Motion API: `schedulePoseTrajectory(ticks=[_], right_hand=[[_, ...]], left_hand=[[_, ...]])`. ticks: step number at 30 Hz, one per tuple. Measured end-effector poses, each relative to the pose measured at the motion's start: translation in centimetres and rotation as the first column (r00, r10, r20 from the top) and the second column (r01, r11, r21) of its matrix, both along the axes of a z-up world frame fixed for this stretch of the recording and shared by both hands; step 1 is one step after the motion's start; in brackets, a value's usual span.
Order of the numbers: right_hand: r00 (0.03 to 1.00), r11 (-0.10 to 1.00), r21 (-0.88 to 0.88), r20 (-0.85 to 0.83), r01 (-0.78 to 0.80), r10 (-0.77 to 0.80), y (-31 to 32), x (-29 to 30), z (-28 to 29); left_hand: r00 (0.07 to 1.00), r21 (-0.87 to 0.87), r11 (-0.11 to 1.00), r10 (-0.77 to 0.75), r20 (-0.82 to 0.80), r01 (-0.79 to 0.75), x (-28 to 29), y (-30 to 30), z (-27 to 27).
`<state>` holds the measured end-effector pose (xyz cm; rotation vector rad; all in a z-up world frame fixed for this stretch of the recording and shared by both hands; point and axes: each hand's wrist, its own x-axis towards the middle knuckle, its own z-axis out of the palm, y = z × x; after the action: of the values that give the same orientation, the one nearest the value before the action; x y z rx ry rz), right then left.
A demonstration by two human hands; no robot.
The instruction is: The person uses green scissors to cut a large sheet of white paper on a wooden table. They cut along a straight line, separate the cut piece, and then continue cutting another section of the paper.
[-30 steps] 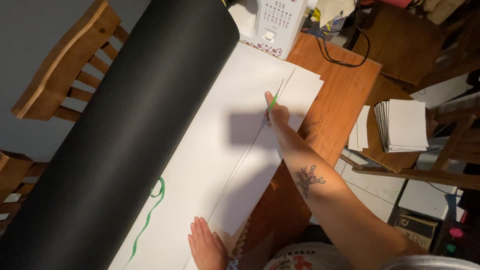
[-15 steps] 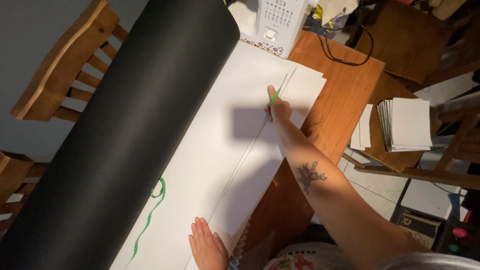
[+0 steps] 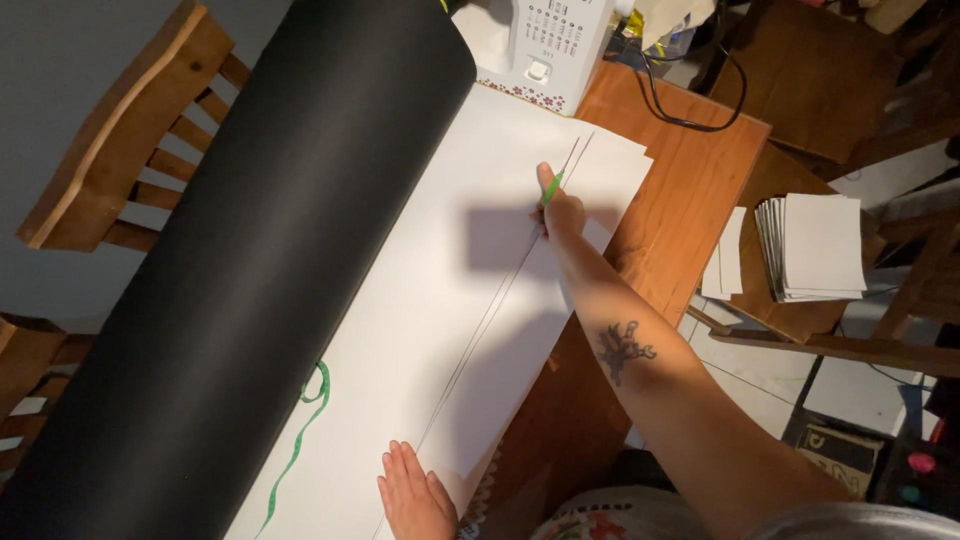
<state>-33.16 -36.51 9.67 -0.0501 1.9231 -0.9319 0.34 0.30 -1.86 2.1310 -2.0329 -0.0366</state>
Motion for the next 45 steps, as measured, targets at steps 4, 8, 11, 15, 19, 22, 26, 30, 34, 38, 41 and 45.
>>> schedulePoseTrajectory(ticks=[4, 8, 11, 15, 19, 22, 26, 30, 34, 38, 41, 45], right_hand=[[0.992, 0.999, -0.009, -0.116, -0.053, 0.051, -0.9, -0.7, -4.3], [0.990, 0.998, 0.058, -0.132, -0.040, 0.048, -1.8, -0.9, -4.8], [0.997, 0.995, -0.099, -0.074, -0.015, 0.008, -0.8, -0.9, -2.1], [1.000, 0.998, -0.065, -0.020, 0.001, -0.002, -1.0, -1.0, 0.4], [0.990, 0.997, -0.060, -0.135, -0.054, 0.046, -1.4, -1.4, -3.0], [0.966, 0.996, -0.032, -0.246, -0.086, 0.075, -1.9, -1.7, -4.8], [0.988, 0.997, -0.067, -0.154, -0.033, 0.023, -1.7, -1.2, -2.3], [0.996, 0.996, -0.090, -0.089, 0.005, -0.013, -1.8, -1.4, 0.7], [0.996, 0.997, -0.076, -0.085, 0.017, -0.023, -2.1, -1.9, 0.2], [0.981, 0.999, -0.035, -0.192, -0.009, 0.002, -3.2, -3.0, -3.8], [0.997, 0.995, -0.089, -0.055, 0.049, -0.054, -3.3, -2.7, -1.5], [0.999, 0.995, -0.086, 0.006, 0.043, -0.043, -3.4, -3.2, 0.8]], left_hand=[[1.000, -0.006, 1.000, -0.004, -0.015, 0.004, -0.1, 0.0, 0.1], [0.999, 0.002, 1.000, -0.007, -0.042, 0.007, -0.1, -0.1, 0.5], [1.000, -0.017, 1.000, -0.010, -0.021, 0.009, -0.3, -0.1, 0.7], [1.000, -0.005, 1.000, -0.007, 0.005, 0.007, -0.2, 0.0, 0.5], [0.999, -0.029, 0.999, -0.020, -0.025, 0.019, -0.4, -0.2, 1.1], [0.998, -0.057, 0.998, -0.022, -0.052, 0.019, -0.5, -0.3, 1.2], [0.998, -0.044, 0.999, -0.010, -0.056, 0.008, -0.3, -0.2, 0.6], [0.999, -0.074, 0.997, -0.018, -0.038, 0.015, -0.4, -0.3, 1.0], [0.999, -0.065, 0.998, -0.027, -0.036, 0.024, -0.2, -0.2, 0.6], [1.000, -0.060, 0.998, -0.027, -0.017, 0.026, -0.1, -0.1, 0.2], [0.999, -0.050, 0.999, -0.017, -0.039, 0.015, 0.0, 0.0, 0.1], [0.999, -0.058, 0.998, -0.034, -0.005, 0.034, 0.0, -0.1, 0.0]])
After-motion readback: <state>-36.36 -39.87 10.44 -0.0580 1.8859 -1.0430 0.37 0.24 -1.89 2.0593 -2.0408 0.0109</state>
